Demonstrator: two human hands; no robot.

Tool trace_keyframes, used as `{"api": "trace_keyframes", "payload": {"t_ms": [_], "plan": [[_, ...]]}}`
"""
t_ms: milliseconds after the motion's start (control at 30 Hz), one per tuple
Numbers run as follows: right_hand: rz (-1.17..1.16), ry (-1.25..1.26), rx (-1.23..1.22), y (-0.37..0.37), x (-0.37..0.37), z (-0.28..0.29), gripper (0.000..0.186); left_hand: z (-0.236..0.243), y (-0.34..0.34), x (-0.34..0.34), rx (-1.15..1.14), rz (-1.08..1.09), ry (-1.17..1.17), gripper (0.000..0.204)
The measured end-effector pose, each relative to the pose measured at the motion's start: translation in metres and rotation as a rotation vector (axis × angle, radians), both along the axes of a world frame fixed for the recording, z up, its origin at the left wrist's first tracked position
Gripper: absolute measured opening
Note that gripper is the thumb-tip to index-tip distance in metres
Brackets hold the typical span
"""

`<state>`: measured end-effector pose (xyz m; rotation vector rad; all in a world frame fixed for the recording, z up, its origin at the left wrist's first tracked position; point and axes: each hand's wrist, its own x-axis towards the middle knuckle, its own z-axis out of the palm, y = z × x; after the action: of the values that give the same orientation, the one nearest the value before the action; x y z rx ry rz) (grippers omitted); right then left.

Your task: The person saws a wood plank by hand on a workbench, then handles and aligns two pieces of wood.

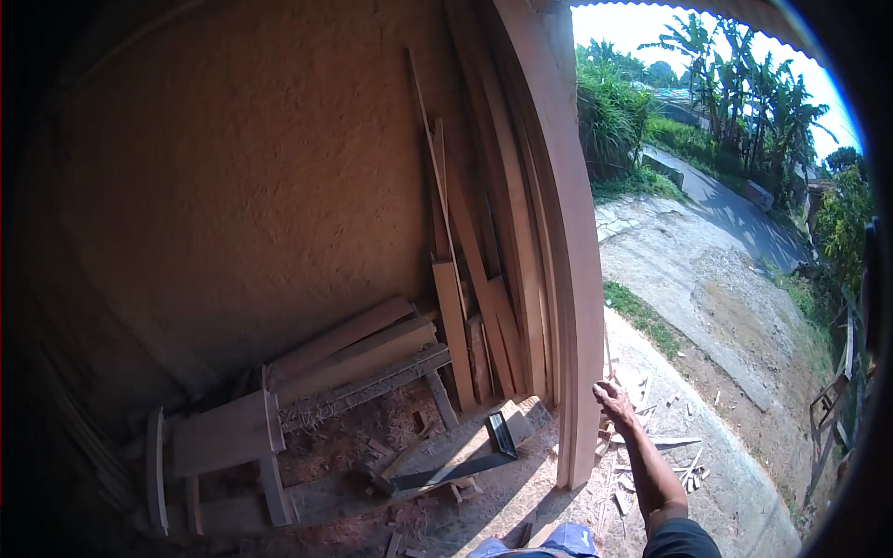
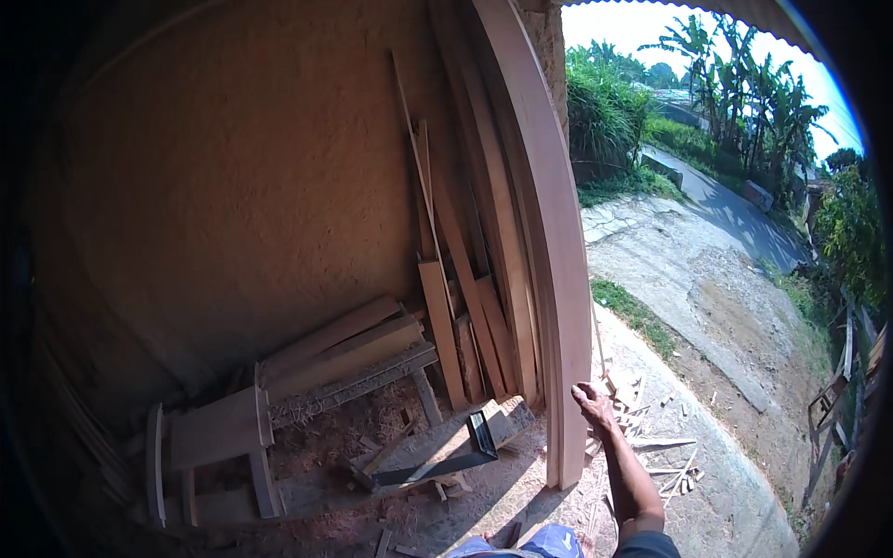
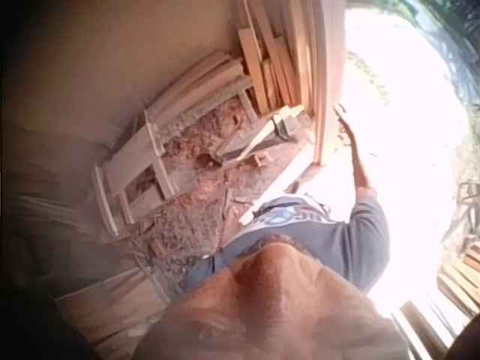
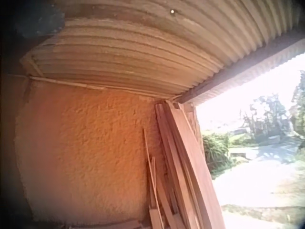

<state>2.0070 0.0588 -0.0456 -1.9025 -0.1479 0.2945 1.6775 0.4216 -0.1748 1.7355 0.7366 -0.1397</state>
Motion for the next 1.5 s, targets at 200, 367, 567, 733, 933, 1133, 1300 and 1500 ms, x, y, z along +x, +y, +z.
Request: {"api": "trace_keyframes", "payload": {"t_ms": [200, 367, 567, 733, 933, 1133, 1300, 1500], "plan": [[0.025, -0.415, 0.051, 0.066, 0.193, 0.133, 0.070, 0.066, 0.002, 0.069, 0.086, 0.028, -0.089, 0.038], [-0.077, -0.569, -0.007, 0.092, 0.323, 0.197, 0.096, 0.086, -0.004, 0.105, 0.144, 0.210, -0.052, 0.039], [0.645, -0.153, 0.542, 0.120, 0.369, 0.193, 0.070, 0.119, -0.047, 0.104, 0.166, 0.482, 0.097, 0.040], [0.610, -0.115, 0.737, 0.109, 0.374, 0.192, 0.088, 0.147, -0.085, 0.138, 0.183, 0.569, 0.148, 0.041], [0.625, -0.176, 0.780, 0.108, 0.374, 0.198, 0.085, 0.169, -0.129, 0.141, 0.220, 0.644, 0.191, 0.042], [0.547, -0.382, 0.730, 0.114, 0.375, 0.185, 0.083, 0.178, -0.180, 0.127, 0.232, 0.684, 0.208, 0.043], [0.514, -0.455, 0.568, 0.089, 0.325, 0.213, 0.081, 0.170, -0.230, 0.085, 0.200, 0.749, 0.214, 0.043], [0.535, -0.354, 0.560, 0.028, 0.266, 0.226, 0.084, 0.141, -0.253, 0.141, 0.302, 0.457, -0.168, 0.048]]}}
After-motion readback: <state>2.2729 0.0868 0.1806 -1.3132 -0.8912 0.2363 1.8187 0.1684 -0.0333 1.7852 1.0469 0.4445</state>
